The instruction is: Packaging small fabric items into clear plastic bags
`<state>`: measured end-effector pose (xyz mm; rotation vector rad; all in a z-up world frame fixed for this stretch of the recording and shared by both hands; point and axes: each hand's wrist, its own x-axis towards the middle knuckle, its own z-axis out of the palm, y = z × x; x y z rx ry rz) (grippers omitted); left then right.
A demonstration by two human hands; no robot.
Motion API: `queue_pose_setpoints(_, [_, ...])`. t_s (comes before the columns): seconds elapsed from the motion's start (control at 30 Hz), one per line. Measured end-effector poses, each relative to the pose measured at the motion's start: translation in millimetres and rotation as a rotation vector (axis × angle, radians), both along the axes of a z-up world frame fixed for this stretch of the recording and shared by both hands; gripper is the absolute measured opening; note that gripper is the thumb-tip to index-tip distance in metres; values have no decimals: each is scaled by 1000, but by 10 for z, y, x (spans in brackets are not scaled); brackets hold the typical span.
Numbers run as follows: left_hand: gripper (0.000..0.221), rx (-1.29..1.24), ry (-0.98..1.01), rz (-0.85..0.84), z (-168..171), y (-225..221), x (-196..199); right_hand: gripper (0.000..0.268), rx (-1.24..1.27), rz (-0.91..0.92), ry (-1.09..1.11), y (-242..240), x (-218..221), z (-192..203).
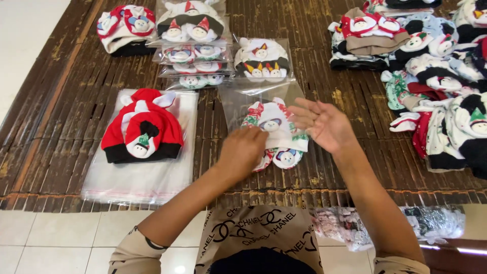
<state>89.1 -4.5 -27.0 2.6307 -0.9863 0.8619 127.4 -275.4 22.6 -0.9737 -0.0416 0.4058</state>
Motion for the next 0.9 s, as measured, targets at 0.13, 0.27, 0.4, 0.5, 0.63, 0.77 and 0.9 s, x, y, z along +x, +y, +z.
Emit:
queue_pose_setpoints(0.13, [10,-55,-89,57,778,152,-108,55,-563,-259,-131,-107,-61,-323])
queue_pose_setpoints(0.27, [7,-58,-239,110,907,146,-36,41,-1637,-198,-798,4,-145,-733])
queue_pose_setpoints(0.4, [5,-11,-350,138,881,86,-44,69,-1076,-38,-439,354,-341,-433])
queue_pose_setpoints(0.5, [11,3,-303,162,889,101,-27,47,-546,-173,-159,536,-455,-280])
queue_pose_setpoints(0.63, [13,27,-264,183,1154,191,16,62,-306,-192,-65,270,-389,-245])
queue_pose_setpoints(0.77, [12,65,-44,161,1201,109,-128,55,-485,50,10,-412,-318,-160])
queue_pose_setpoints(0.9, [8,78,263,42,450,-304,-109,58,-831,103,79,-808,-410,53])
